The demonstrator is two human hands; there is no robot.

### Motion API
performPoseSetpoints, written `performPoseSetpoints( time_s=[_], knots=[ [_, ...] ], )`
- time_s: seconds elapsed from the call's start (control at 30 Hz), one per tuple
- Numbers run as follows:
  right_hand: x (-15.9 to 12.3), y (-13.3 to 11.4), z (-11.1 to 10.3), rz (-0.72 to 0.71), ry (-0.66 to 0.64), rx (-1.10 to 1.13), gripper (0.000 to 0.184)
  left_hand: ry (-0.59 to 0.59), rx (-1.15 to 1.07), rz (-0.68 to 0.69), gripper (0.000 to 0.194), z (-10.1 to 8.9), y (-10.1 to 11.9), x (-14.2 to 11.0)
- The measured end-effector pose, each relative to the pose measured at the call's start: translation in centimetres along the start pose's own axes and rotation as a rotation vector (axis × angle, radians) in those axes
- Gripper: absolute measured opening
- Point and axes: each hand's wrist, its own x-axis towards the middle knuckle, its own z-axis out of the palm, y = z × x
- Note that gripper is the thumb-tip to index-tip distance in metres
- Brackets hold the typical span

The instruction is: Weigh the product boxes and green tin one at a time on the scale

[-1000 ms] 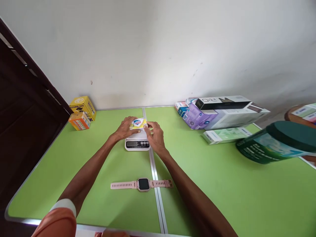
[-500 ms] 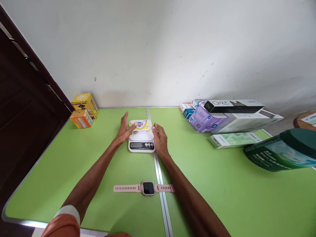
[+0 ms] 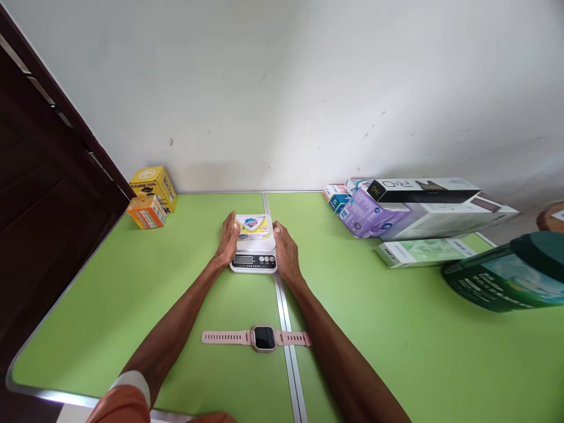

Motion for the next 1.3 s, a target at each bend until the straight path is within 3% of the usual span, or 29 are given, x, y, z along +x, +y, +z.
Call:
performPoseSetpoints(
  time_s=[0.17,0.3,1.03,1.3],
  knots=[
    [-0.1,-0.4,-0.4,0.008,-0.016,0.003,0.08,0.048,0.061,0.023,0.1,0.0,0.1,-0.6],
    [-0.2,-0.7,-0.5,0.011,-0.03,0.023,0.076,0.085,0.024,0.031,0.092,0.1,0.3,-1.2],
    [-0.1,-1.0,-0.7,0.014,-0.024,-0.04,0.077,0.068,-0.008,0.043,0.091,0.6,0.3,-1.7],
    [-0.1,-0.8,-0.8,0.055,-0.004,-0.03,0.083,0.062,-0.032,0.06,0.108,1.1,-0.2,-1.4]
  ],
)
